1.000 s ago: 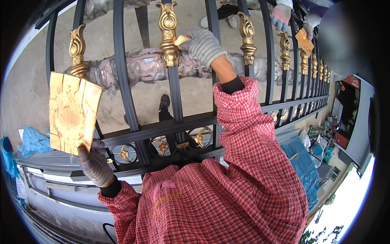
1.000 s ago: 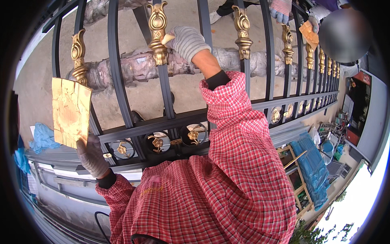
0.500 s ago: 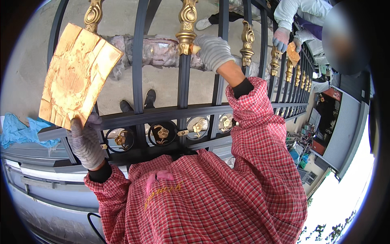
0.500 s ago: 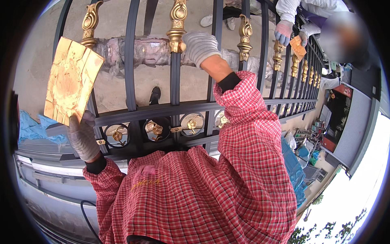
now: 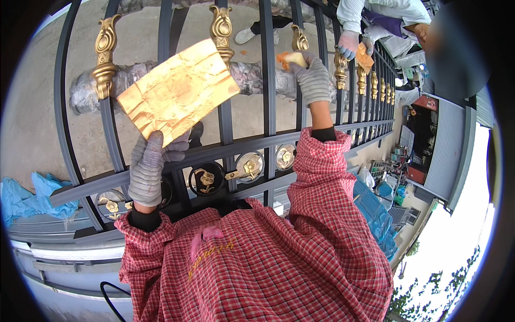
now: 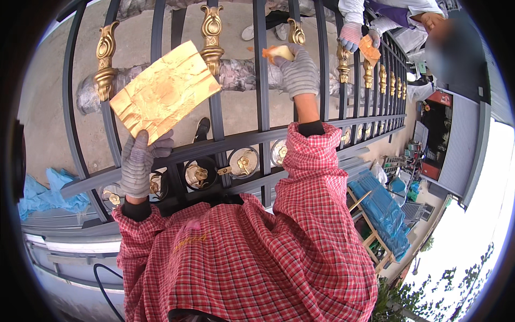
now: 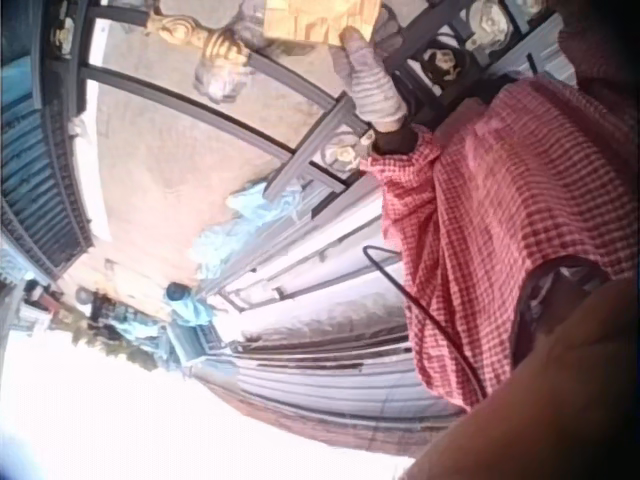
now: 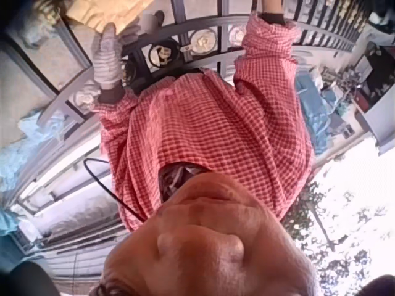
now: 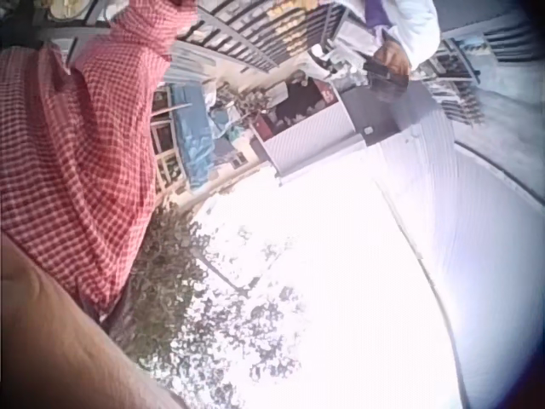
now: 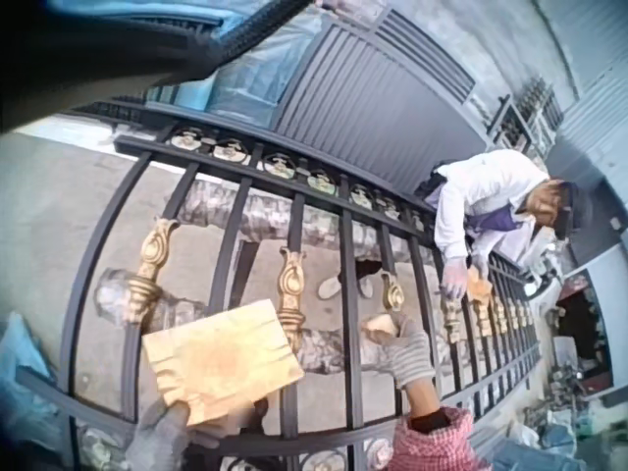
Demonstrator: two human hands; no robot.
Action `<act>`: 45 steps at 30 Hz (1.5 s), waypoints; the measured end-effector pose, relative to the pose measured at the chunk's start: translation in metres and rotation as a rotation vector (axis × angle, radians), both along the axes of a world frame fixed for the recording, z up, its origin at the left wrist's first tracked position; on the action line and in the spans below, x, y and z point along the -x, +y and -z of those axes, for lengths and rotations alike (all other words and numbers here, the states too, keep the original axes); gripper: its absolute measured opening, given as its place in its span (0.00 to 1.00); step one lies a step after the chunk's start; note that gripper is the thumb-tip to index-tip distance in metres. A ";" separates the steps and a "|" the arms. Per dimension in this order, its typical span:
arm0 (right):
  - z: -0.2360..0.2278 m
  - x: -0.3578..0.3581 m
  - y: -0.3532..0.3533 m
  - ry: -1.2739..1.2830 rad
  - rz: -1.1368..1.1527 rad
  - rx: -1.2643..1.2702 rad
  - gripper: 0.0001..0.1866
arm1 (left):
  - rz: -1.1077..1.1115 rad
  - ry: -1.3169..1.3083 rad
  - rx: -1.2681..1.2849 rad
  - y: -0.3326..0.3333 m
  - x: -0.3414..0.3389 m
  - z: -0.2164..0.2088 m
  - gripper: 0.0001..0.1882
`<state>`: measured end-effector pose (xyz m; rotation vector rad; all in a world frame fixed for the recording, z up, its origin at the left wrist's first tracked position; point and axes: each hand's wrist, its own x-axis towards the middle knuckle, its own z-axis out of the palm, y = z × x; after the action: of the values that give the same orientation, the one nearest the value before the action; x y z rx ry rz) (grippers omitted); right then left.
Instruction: The person rubs gold-colored decorative finials on a black metal gate with a small pad held in the right hand, repeatedly moving along the vertical bars. The person holds a larger flat pad in the left hand throughout. The work is performed outdoors on a gate with ornate gold accents.
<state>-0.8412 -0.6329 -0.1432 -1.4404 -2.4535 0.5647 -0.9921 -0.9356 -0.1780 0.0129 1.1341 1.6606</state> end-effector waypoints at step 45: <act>0.076 0.010 0.186 -0.480 -0.257 -0.494 0.13 | -0.339 0.318 0.293 0.052 0.001 0.046 0.23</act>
<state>-0.8509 -0.4472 -0.2190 -1.1581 -2.8732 -0.3839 -0.9932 -0.8833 -0.2242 -0.1113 1.6898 1.8117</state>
